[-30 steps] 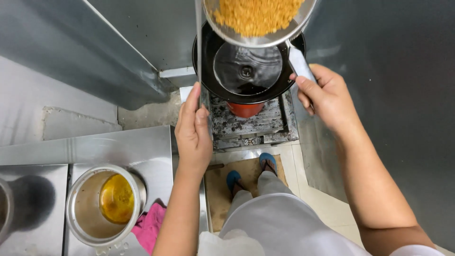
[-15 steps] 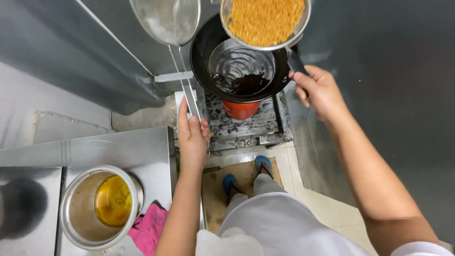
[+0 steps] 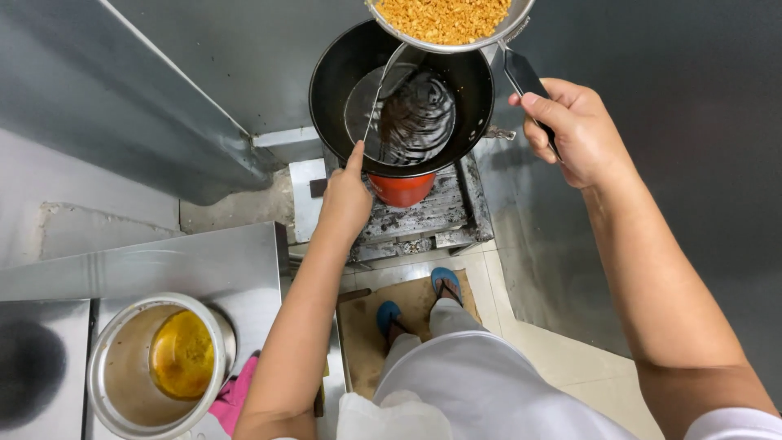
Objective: Scooping fried food out of a pan of hot oil using a hand strainer and transferring it to another strainer for draining.
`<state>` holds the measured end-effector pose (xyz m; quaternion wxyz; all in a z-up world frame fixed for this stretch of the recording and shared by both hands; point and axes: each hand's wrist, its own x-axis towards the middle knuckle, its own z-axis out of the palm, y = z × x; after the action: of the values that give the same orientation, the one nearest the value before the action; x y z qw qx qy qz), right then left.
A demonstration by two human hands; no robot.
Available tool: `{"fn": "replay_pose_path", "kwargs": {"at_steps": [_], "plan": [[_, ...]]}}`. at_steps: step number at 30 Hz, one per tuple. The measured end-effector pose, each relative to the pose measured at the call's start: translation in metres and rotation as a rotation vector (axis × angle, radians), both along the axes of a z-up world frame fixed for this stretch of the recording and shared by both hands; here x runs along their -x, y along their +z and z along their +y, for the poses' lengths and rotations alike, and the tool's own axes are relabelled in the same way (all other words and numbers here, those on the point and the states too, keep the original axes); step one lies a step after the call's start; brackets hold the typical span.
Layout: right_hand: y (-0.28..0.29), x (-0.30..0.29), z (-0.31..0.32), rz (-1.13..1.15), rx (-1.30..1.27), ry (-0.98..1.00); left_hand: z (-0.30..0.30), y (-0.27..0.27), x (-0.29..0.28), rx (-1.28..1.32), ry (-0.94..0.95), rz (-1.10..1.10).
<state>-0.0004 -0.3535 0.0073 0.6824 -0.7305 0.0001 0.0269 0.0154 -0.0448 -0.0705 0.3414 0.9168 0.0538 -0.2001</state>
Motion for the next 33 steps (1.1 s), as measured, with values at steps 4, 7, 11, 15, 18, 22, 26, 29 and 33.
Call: {"fn": "replay_pose_path", "kwargs": {"at_steps": [4,7,11,15,18,22,26,29,33], "plan": [[0.0,0.003,-0.003,0.013,0.004,-0.005,-0.006,0.009,0.004,-0.036,-0.058,0.023],[0.001,0.006,-0.003,0.02,0.023,-0.007,0.0,-0.004,0.008,-0.099,-0.139,0.0],[0.0,0.007,-0.005,0.014,0.022,-0.011,0.01,-0.001,0.017,-0.181,-0.278,-0.08],[0.0,0.01,-0.005,0.001,0.018,-0.011,0.032,0.0,0.027,-0.284,-0.373,-0.129],[0.0,0.01,-0.004,0.019,0.009,-0.015,0.05,-0.006,0.031,-0.355,-0.424,-0.207],[-0.001,0.011,-0.002,0.014,0.014,-0.003,0.069,0.005,0.038,-0.454,-0.454,-0.259],[-0.004,0.012,-0.001,0.028,0.019,-0.014,0.08,0.034,0.045,-0.476,-0.416,-0.223],[-0.003,0.015,-0.001,0.029,0.021,-0.014,0.09,0.042,0.046,-0.475,-0.395,-0.273],[0.0,0.017,-0.001,0.033,0.036,-0.013,0.091,0.057,0.036,-0.452,-0.257,-0.187]]}}
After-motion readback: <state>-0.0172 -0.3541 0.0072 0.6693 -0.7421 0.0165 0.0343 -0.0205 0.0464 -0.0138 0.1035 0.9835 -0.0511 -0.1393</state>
